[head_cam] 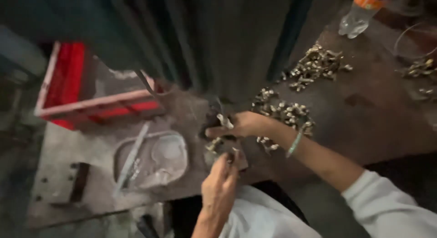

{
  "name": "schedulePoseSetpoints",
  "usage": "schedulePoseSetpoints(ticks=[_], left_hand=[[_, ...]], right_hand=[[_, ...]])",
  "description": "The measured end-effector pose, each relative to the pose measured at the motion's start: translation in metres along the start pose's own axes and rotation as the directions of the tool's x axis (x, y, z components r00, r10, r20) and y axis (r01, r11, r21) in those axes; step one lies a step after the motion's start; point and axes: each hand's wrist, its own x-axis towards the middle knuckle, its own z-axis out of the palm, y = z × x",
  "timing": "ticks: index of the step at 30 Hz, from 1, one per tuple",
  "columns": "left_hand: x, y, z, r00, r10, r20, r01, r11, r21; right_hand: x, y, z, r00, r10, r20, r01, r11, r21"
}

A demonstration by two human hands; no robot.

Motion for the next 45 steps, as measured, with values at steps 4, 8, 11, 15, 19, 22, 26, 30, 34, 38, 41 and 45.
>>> schedulePoseSetpoints(ticks=[4, 8, 11, 15, 19, 22, 26, 30, 34, 38, 41, 45], left_hand=[[-0.007, 0.001, -0.015, 0.951, -0.255, 0.173, 0.259, 0.966, 0.001], [0.011, -0.002, -0.001, 0.945, -0.26, 0.198, 0.258, 0.965, 0.036], [0.056, 0.014, 0.033, 0.856, -0.212, 0.471, 0.261, 0.965, -0.04], [0.065, 0.013, 0.111, 0.835, -0.18, 0.52, 0.238, 0.97, -0.047], [0.043, 0.011, 0.131, 0.854, -0.234, 0.464, 0.4, 0.866, -0.299], [0.014, 0.025, 0.066, 0.871, -0.241, 0.429, 0.4, 0.853, -0.334], [-0.022, 0.006, -0.026, 0.883, -0.35, 0.312, 0.434, 0.861, -0.265], [-0.008, -0.048, -0.098, 0.837, -0.537, 0.105, 0.547, 0.817, -0.18], [-0.011, -0.086, -0.096, 0.809, -0.577, 0.11, 0.585, 0.808, -0.069], [-0.014, -0.089, -0.077, 0.82, -0.546, 0.172, 0.548, 0.836, 0.041], [-0.013, -0.094, -0.076, 0.774, -0.611, 0.167, 0.625, 0.78, -0.04], [-0.037, -0.119, -0.072, 0.528, -0.807, 0.266, 0.834, 0.433, -0.341]], right_hand=[[0.0, -0.012, 0.02, 0.998, -0.056, -0.023, 0.059, 0.985, 0.163], [-0.007, -0.016, 0.012, 0.999, -0.021, 0.044, 0.015, 0.993, 0.12], [-0.01, -0.016, 0.011, 0.976, -0.213, 0.047, 0.188, 0.93, 0.315], [-0.012, -0.025, 0.012, 0.977, -0.215, -0.003, 0.205, 0.929, 0.307], [-0.01, -0.022, 0.029, 0.98, -0.195, -0.048, 0.2, 0.936, 0.29], [0.0, -0.019, 0.063, 0.927, -0.177, -0.331, 0.322, 0.829, 0.457], [-0.002, -0.027, 0.081, 0.839, -0.056, -0.542, 0.432, 0.676, 0.598], [-0.001, -0.029, 0.09, 0.801, -0.04, -0.598, 0.501, 0.592, 0.631], [0.0, -0.035, 0.086, 0.786, 0.013, -0.618, 0.513, 0.543, 0.664], [0.002, -0.035, 0.094, 0.721, 0.04, -0.692, 0.592, 0.482, 0.646], [-0.002, -0.037, 0.091, 0.755, 0.053, -0.654, 0.527, 0.544, 0.653], [-0.003, -0.034, 0.092, 0.737, 0.002, -0.675, 0.576, 0.52, 0.631]])
